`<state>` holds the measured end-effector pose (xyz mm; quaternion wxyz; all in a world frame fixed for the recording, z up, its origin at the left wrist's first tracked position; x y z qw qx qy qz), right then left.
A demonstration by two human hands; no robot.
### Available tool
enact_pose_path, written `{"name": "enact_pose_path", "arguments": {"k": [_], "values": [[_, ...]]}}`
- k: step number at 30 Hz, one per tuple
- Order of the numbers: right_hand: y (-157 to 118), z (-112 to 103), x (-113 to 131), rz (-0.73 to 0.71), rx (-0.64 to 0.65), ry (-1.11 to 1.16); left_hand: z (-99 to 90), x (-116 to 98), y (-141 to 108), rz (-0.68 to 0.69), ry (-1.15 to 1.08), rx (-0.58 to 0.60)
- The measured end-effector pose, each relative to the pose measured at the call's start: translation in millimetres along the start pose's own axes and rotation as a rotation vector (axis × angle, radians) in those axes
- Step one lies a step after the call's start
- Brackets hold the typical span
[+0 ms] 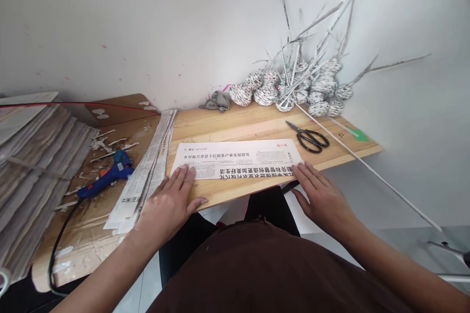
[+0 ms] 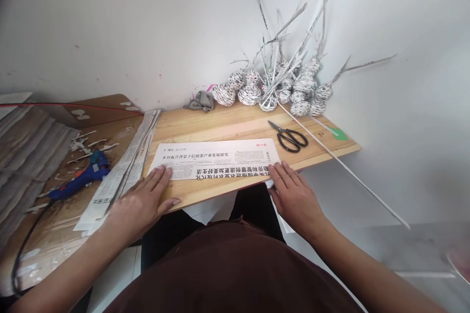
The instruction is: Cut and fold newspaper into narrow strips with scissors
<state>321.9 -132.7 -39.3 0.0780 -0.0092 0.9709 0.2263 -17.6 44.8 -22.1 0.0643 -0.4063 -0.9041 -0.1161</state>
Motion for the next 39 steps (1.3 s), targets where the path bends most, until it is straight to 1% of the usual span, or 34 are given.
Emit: {"name": "enact_pose_path", "arguments": {"k": [2, 5, 7, 9, 12, 14, 16, 17, 19, 21, 23, 25, 27, 29, 31, 32, 34, 36, 39], "values": [[-2.0, -5.0, -1.7, -0.019, -0.038, 0.030, -5.5, -5.4, 4.2, 0.012, 0.000, -0.038], [-4.2, -13.2, -4.1, -0.055, -0.085, 0.102, -15.2, -14.7, 16.0, 0.039, -0.062, -0.103], [-6.1, -18.2, -4.0, -0.072, -0.113, 0.139, -20.0, -20.4, 28.7, 0.065, -0.118, -0.102], [-8.7, -22.3, -1.5, -0.077, -0.131, 0.162, -22.4, -25.5, 44.7, 0.111, -0.168, -0.072], [-11.9, -26.9, 7.5, -0.101, -0.123, 0.213, -22.6, -32.9, 68.0, 0.138, -0.230, -0.055], [-10.3, -28.9, 15.8, -0.130, -0.107, 0.257, -22.8, -41.6, 76.4, 0.152, -0.312, -0.100], [-3.7, -30.5, 25.0, -0.147, -0.114, 0.299, -24.7, -55.6, 75.2, 0.207, -0.464, -0.181], [1.6, -31.1, 29.8, -0.143, -0.125, 0.333, -26.2, -64.4, 71.3, 0.258, -0.558, -0.206], [15.2, -32.5, 40.2, -0.116, -0.127, 0.460, -28.8, -82.8, 59.5, 0.371, -0.715, -0.196], [30.4, -34.2, 52.1, -0.080, -0.060, 0.667, -30.5, -97.6, 46.6, 0.475, -0.771, -0.168], [44.1, -37.3, 64.2, -0.065, 0.055, 0.894, -29.9, -104.2, 36.5, 0.545, -0.782, -0.157], [54.1, -40.8, 72.1, -0.077, 0.167, 1.062, -27.4, -100.2, 30.0, 0.527, -0.806, -0.168], [60.7, -42.1, 71.2, -0.085, 0.204, 1.103, -25.6, -86.9, 25.0, 0.443, -0.883, -0.210], [65.5, -39.1, 61.3, -0.080, 0.142, 1.009, -26.6, -68.9, 19.4, 0.351, -1.019, -0.261], [69.4, -32.1, 47.8, -0.089, 0.048, 0.830, -29.6, -50.9, 13.4, 0.273, -1.183, -0.258], [71.3, -27.6, 41.9, -0.108, 0.016, 0.733, -31.5, -43.2, 10.3, 0.251, -1.267, -0.231], [74.8, -17.9, 33.7, -0.149, -0.001, 0.573, -36.5, -31.5, 4.2, 0.274, -1.420, -0.183], [77.8, -9.7, 30.8, -0.184, 0.000, 0.478, -41.0, -23.9, -0.9, 0.305, -1.528, -0.120], [80.2, -3.5, 32.0, -0.248, -0.049, 0.413, -45.6, -15.7, -4.0, 0.348, -1.561, 0.027]]}}
Point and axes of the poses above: each hand's wrist, its own y-axis towards the middle knuckle, its own z-axis out of the palm, x = y × z, the point moved 2 cm from there along y, towards the middle knuckle, and after that the axes turned 2 degrees about x, right-handed, at the moved point
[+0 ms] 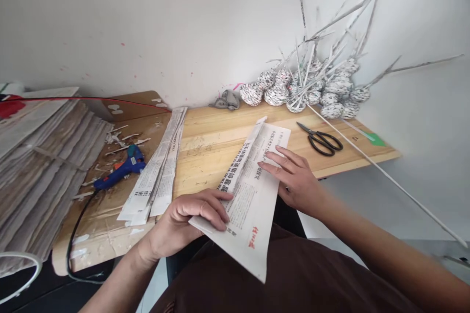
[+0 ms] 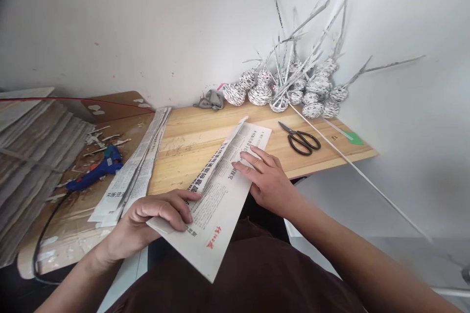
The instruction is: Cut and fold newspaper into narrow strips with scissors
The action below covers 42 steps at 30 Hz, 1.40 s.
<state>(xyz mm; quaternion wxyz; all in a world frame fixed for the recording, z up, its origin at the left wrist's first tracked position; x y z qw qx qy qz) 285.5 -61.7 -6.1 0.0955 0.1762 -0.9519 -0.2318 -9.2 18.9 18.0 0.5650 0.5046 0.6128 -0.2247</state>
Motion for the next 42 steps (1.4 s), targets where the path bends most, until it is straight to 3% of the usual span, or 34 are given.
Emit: {"name": "enact_pose_path", "arguments": {"k": [4, 8, 10, 12, 14, 18, 21, 24, 28, 31, 35, 42], "values": [[-0.6, -0.7, 5.4, -0.097, -0.049, -0.019, -31.3, 0.8, 0.6, -0.064, 0.286, 0.046], [0.3, -2.1, 17.0, -0.088, -0.052, -0.078, -82.6, 5.2, -2.3, -0.059, 0.874, -0.032], [4.1, 1.0, 23.8, -0.051, -0.038, -0.109, -95.0, 4.3, -4.0, -0.134, 1.166, -0.087], [10.2, 6.5, 30.8, -0.022, -0.011, -0.116, -88.9, -1.1, -2.6, -0.134, 1.274, -0.203], [17.8, 13.2, 38.0, -0.019, 0.024, -0.104, -65.4, -4.8, 3.2, -0.057, 1.145, -0.226], [30.7, 23.3, 49.8, -0.036, 0.102, -0.068, -10.7, 9.0, 17.7, -0.008, 1.011, -0.015], [31.7, 22.5, 50.1, -0.041, 0.142, -0.020, 3.0, 26.4, 18.1, -0.011, 1.033, -0.055], [21.6, 11.5, 37.5, -0.012, 0.150, 0.051, -0.9, 34.7, 12.1, -0.019, 0.996, -0.143], [0.5, -11.1, 5.4, 0.151, 0.169, 0.117, -14.5, 31.2, 11.2, -0.120, 0.910, -0.192], [-8.1, -21.8, -13.6, 0.250, 0.242, 0.058, -24.5, 25.6, 19.5, -0.312, 0.901, -0.148], [-2.7, -23.3, -24.3, 0.317, 0.295, -0.019, -34.7, 18.4, 34.2, -0.632, 1.058, -0.115], [13.1, -13.9, -38.0, 0.293, 0.400, -0.060, -37.7, 17.3, 45.0, -0.702, 1.350, 0.037]]}}
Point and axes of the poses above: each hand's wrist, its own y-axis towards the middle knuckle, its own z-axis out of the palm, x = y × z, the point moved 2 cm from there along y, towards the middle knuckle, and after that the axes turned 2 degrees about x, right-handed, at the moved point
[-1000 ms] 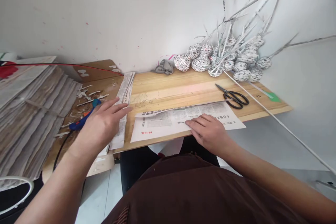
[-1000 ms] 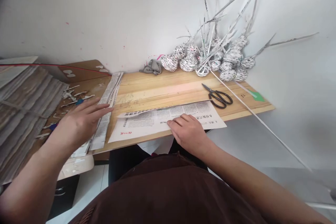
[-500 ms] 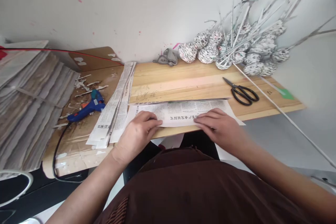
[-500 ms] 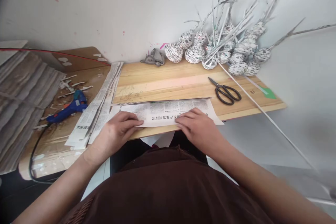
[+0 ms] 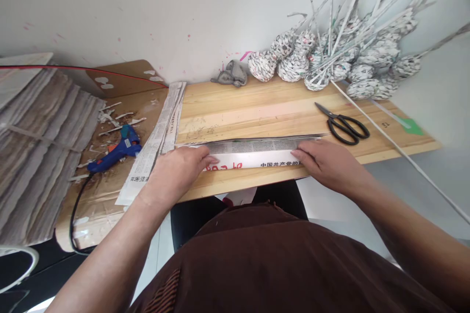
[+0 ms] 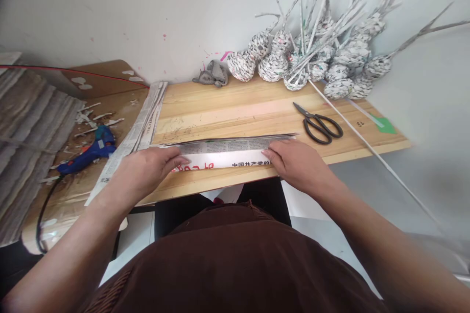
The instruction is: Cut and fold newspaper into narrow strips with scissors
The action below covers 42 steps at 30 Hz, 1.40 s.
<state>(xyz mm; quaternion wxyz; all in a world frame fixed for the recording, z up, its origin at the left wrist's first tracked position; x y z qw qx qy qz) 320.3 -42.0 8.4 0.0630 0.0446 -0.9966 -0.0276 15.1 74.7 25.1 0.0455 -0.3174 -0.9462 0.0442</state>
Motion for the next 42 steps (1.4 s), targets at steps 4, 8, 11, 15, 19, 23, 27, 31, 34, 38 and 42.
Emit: {"name": "enact_pose_path", "arguments": {"k": [4, 8, 11, 15, 19, 23, 27, 31, 34, 38, 42], "values": [[2.5, 11.3, -5.5, 0.038, -0.067, -0.085, 5.9, 0.2, 0.1, 0.040, 0.141, -0.111], [0.1, 18.5, -5.7, 0.008, -0.150, -0.163, 6.1, -3.2, -5.4, 0.135, 0.200, -0.234], [-0.5, 18.0, -4.3, -0.032, -0.158, -0.198, 5.7, -3.8, -10.7, 0.148, 0.209, -0.253], [0.7, 16.1, -3.7, -0.031, -0.151, -0.200, 13.5, 6.0, -11.3, 0.085, 0.158, -0.247], [1.2, 16.2, -3.9, 0.007, -0.173, -0.124, 31.3, 21.1, -5.8, 0.029, 0.071, -0.209], [0.2, 15.6, -4.4, 0.042, -0.218, -0.058, 43.9, 29.2, -7.3, -0.020, -0.059, -0.343], [-0.9, 17.8, -3.6, -0.042, -0.194, -0.116, 45.5, 29.2, -12.6, -0.020, -0.144, -0.432], [-2.7, 20.9, -4.1, -0.070, -0.197, -0.157, 43.2, 27.1, -15.1, 0.014, -0.022, -0.388], [-4.8, 22.0, -4.2, -0.085, -0.223, -0.150, 42.9, 27.2, -16.8, 0.010, 0.008, -0.384], [-6.6, 21.0, -3.8, -0.090, -0.263, -0.142, 44.0, 28.6, -17.4, -0.021, -0.059, -0.403], [-5.4, 20.0, -3.3, -0.101, -0.261, -0.119, 44.7, 30.3, -17.9, -0.038, -0.189, -0.427]]}}
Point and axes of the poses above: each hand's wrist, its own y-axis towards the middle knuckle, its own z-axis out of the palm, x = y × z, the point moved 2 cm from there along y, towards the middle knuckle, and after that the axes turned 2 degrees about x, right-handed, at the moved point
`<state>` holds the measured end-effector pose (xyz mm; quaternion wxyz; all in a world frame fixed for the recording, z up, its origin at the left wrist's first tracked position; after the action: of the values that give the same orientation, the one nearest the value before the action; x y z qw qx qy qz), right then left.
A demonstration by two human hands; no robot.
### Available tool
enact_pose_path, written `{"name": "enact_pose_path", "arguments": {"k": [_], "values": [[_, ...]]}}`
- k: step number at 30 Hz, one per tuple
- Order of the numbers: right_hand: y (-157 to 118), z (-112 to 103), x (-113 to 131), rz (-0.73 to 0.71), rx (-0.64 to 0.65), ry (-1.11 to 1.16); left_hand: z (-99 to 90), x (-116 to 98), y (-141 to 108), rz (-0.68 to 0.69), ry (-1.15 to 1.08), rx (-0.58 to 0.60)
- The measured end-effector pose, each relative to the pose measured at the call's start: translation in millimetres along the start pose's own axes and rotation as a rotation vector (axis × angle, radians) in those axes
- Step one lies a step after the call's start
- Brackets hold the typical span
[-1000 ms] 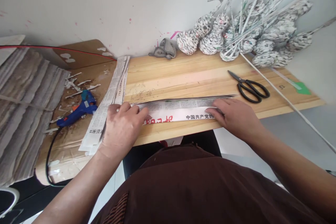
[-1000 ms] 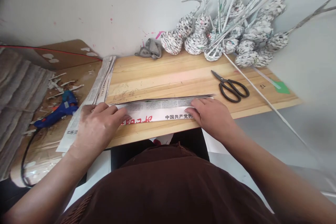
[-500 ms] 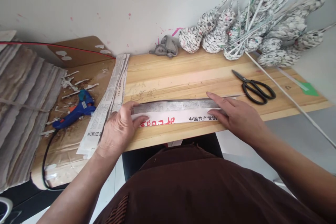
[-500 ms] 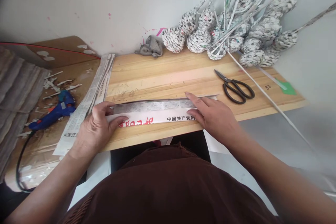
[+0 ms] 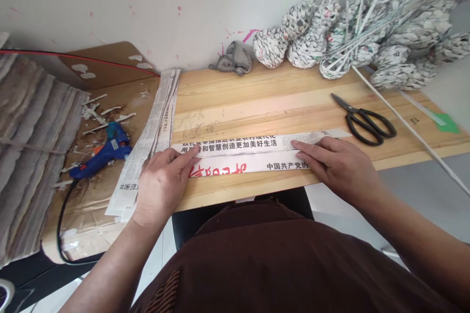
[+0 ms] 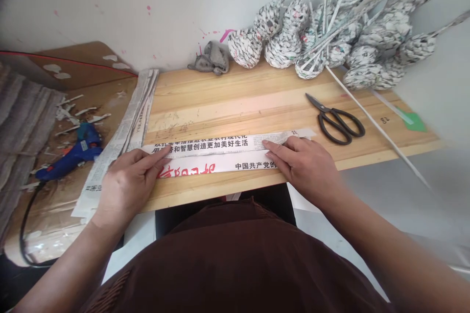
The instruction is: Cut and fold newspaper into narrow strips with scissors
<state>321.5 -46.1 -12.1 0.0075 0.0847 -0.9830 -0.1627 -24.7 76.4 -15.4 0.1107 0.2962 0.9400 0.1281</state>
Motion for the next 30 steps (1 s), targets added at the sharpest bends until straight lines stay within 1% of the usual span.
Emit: {"name": "enact_pose_path", "arguments": {"k": [3, 9, 11, 16, 19, 26, 30], "values": [[0.7, 0.4, -0.6, 0.001, -0.007, 0.018, -3.0, 1.5, -0.2, -0.056, -0.089, 0.011], [-0.1, 2.3, -4.4, 0.031, -0.016, 0.071, -13.0, 11.7, 5.8, -0.187, -0.360, 0.222], [0.7, 2.6, -5.5, 0.025, -0.017, 0.089, -15.2, 16.8, 7.9, -0.225, -0.444, 0.274], [3.5, 1.5, -7.0, -0.022, -0.027, 0.066, -18.3, 23.1, 11.2, -0.248, -0.496, 0.339], [3.8, 1.1, -7.8, -0.021, -0.012, 0.074, -18.5, 23.0, 11.7, -0.235, -0.491, 0.344], [5.5, 1.8, -6.2, -0.043, -0.034, 0.076, -16.3, 21.0, 5.7, -0.260, -0.413, 0.264], [5.4, 3.4, -7.6, -0.054, -0.061, 0.076, -19.1, 14.2, 2.1, -0.279, -0.262, 0.237]]}}
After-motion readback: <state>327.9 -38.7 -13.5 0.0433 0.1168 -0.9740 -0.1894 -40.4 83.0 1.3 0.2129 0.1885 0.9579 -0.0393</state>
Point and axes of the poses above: each hand's wrist, its own y-axis towards the middle knuckle, its own z-axis out of the palm, x = y × z, the point moved 2 cm from there along y, towards the middle knuckle, and after that the axes turned 2 degrees about x, right-handed, at the moved point
